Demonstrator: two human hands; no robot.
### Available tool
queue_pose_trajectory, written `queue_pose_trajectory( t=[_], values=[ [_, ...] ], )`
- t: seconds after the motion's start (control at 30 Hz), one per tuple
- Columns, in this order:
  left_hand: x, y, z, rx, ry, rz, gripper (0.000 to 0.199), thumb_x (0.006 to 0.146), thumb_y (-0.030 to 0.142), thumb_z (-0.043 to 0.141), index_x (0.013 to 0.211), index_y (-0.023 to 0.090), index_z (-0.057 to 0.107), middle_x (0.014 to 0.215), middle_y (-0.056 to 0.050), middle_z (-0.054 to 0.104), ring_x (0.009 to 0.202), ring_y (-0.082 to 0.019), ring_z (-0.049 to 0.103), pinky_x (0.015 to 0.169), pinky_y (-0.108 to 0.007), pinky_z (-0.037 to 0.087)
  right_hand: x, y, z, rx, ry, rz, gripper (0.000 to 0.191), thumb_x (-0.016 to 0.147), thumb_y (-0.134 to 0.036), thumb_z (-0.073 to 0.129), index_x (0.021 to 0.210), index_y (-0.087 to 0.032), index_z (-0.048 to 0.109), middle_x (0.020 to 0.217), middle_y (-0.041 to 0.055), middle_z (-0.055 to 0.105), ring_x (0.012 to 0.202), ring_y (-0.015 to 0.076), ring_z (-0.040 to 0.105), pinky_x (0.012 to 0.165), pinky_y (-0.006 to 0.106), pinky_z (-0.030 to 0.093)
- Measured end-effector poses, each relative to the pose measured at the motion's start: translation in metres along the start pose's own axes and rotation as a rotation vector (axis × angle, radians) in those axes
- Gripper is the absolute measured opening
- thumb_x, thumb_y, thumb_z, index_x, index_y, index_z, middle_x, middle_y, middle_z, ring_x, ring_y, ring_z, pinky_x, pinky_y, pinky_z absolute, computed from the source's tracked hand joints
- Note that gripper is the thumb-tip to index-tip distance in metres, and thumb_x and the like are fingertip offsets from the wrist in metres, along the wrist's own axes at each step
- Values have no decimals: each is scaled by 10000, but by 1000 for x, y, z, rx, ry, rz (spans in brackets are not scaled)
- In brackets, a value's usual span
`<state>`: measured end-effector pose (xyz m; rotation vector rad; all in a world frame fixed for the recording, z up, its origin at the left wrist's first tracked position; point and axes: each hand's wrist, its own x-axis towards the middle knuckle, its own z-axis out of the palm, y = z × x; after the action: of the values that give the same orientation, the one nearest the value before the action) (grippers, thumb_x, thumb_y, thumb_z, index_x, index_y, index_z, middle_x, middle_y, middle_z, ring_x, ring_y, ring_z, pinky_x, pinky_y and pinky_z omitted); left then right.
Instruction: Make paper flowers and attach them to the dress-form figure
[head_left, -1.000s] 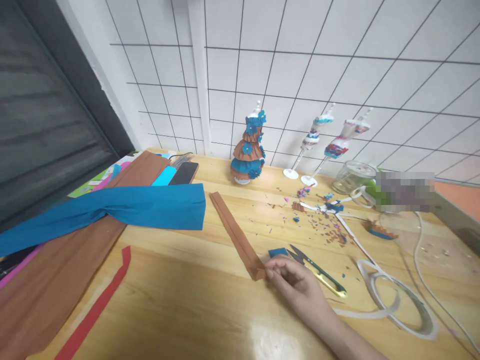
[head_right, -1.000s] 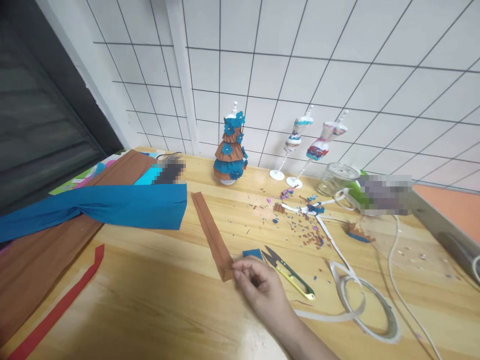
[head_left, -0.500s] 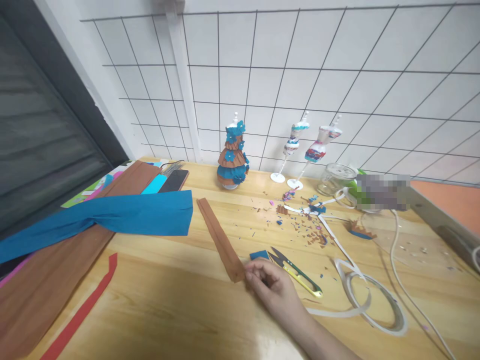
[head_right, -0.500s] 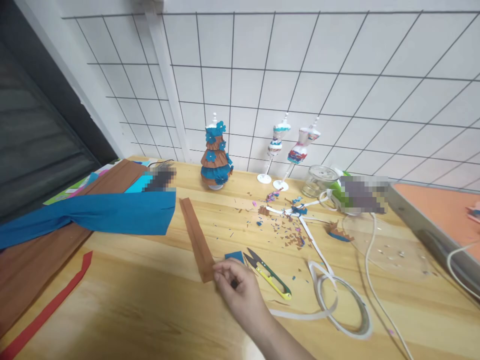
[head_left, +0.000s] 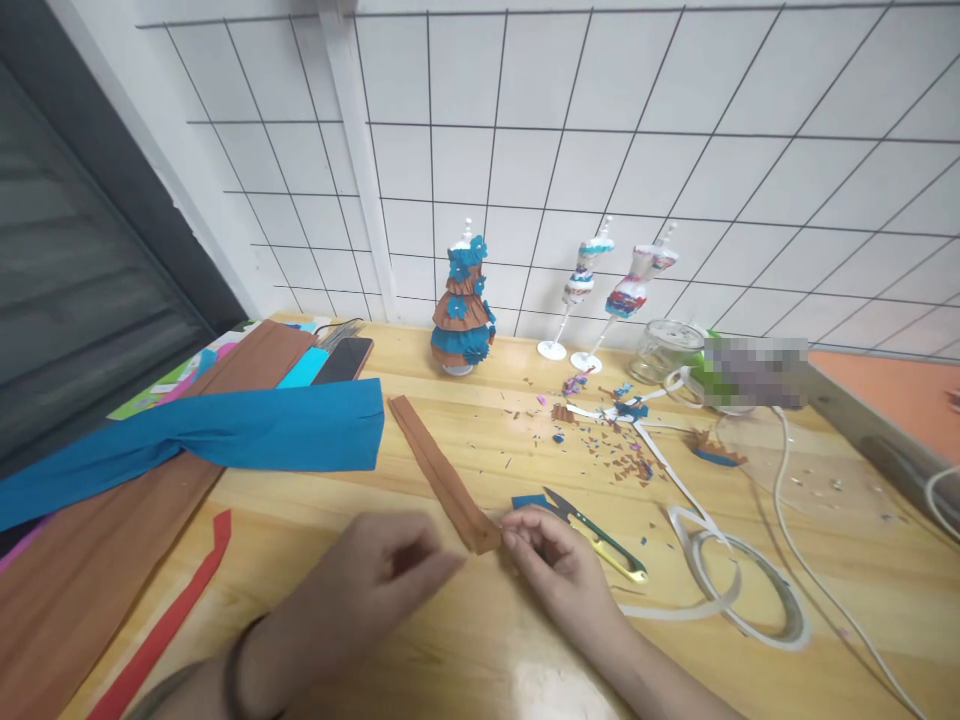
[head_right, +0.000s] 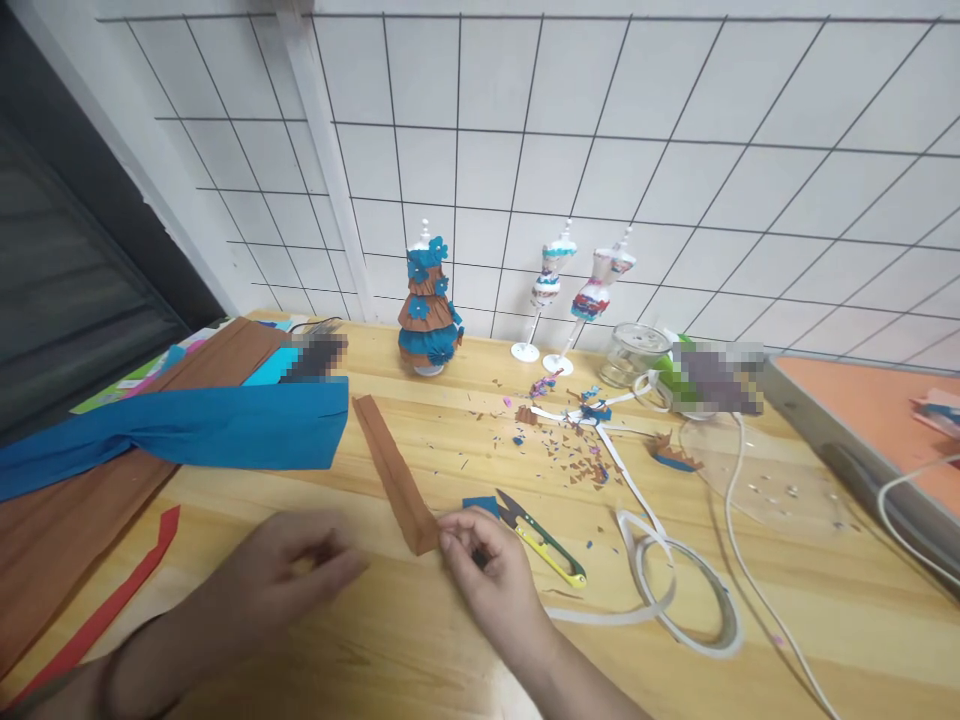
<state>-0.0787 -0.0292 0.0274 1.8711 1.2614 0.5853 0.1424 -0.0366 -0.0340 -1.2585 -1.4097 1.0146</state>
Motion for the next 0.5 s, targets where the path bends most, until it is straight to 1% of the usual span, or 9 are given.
queue_pose_trajectory(
  t=[0.03,0.07,0.1,0.13,0.17,0.23,0.33,0.4,0.5],
  values=[
    [18,8,7,2,5,26,201,804,313,534,685,161,589,675,16,606,638,-129,561,598,-231,465,0,0,0,9,30,8,186,812,-345,543,834,-178,621,659,6,529,564,125,493,529,240,419],
    [33,15,15,2,33,77,142,798,290,540,760,167,599,740,2,623,692,-137,569,641,-241,467,-1,0,-1,18,60,15,180,810,-343,548,843,-181,619,661,8,536,562,126,495,537,244,425],
    [44,18,23,3,99,142,134,776,275,567,853,170,599,818,-18,632,752,-149,572,699,-260,464,-1,1,-1,27,86,21,175,807,-340,555,857,-184,616,657,7,539,556,127,495,541,247,430],
    [51,19,31,5,149,179,179,758,267,590,909,170,593,886,-40,632,809,-165,568,746,-281,458,-2,2,-1,35,103,25,172,805,-336,560,872,-187,614,652,5,541,551,127,496,542,249,433],
    [55,17,38,2,157,216,195,758,262,592,930,171,590,927,-54,629,854,-175,560,770,-291,451,-2,3,-1,40,113,28,169,804,-332,564,885,-191,612,651,6,545,550,129,501,542,250,437],
    [56,11,48,-17,158,261,175,776,237,572,938,176,593,913,-55,638,859,-175,556,788,-299,441,-2,5,-1,39,106,29,167,808,-320,563,914,-199,608,677,17,565,570,138,522,548,254,450],
    [51,3,53,-56,96,290,138,790,182,542,908,185,613,844,-34,658,800,-159,565,770,-289,438,-3,6,-1,-3,67,-5,140,820,-288,552,927,-214,605,716,30,583,624,151,551,571,258,469],
    [50,3,53,-89,79,262,144,782,143,527,873,186,631,825,-29,667,782,-153,575,746,-273,443,-3,6,-1,-38,48,-45,121,826,-269,545,918,-223,609,746,37,591,661,156,563,596,258,477],
    [52,5,54,-175,106,170,166,757,100,515,839,174,640,797,-26,670,751,-136,596,692,-231,461,-4,3,-2,-58,43,-63,116,828,-261,541,915,-217,604,780,48,600,689,160,571,615,259,484]
  ],
)
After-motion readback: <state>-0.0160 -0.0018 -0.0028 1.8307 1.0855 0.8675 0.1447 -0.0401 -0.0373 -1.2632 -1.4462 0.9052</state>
